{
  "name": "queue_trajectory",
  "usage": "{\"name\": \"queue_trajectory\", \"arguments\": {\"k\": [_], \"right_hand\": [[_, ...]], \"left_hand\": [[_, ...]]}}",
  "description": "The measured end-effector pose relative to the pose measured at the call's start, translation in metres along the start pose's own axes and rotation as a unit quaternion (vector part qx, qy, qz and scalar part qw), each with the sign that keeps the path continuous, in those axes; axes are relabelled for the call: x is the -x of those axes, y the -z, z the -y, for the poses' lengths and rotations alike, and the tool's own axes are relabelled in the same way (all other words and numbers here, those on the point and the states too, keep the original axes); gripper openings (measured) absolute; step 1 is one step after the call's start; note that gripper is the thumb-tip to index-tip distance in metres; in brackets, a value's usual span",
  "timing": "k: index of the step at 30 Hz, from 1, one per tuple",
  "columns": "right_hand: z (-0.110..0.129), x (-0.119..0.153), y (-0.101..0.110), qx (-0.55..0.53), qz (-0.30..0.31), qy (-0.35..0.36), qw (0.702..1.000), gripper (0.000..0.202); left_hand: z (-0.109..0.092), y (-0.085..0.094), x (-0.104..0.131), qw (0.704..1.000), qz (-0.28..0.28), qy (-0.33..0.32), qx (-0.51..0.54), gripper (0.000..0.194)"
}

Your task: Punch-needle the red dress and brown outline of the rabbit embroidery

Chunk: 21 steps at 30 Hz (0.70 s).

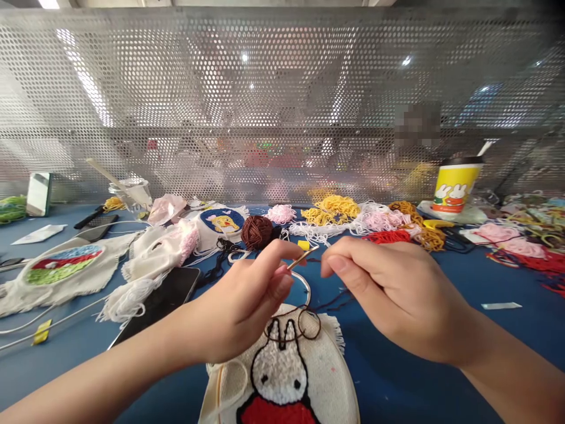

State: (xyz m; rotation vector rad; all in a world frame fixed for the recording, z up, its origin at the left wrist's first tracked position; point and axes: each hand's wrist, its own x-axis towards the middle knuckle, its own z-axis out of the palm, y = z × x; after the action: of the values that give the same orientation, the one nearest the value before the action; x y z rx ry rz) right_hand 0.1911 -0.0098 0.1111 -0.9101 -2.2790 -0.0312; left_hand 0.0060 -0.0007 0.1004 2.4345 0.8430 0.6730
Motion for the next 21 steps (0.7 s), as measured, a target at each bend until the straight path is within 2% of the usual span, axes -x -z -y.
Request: {"name": "queue_trajectory", "arguments": {"k": [7, 13, 21], "right_hand": [[-0.0014, -0.0007, -0.0014, -0.001, -0.008, 0.004, 1.0, 0.017], [0.0002, -0.0003, 0.0022, -0.029, 0.012, -0.01, 0.999, 0.018], [0.0001, -0.0034, 0.0004, -0.032, 0.024, -0.015, 0.999, 0.019]], "left_hand": [[-0.0007, -0.0004, 0.0004, 1.0, 0.011, -0.013, -0.023, 0.018], [0.0031, -0.0007, 0.0008, 0.998, -0.01, -0.007, -0.054, 0.019], [0.0017, -0.0008, 0.0003, 0.998, -0.012, -0.013, -0.062, 0.019]]}}
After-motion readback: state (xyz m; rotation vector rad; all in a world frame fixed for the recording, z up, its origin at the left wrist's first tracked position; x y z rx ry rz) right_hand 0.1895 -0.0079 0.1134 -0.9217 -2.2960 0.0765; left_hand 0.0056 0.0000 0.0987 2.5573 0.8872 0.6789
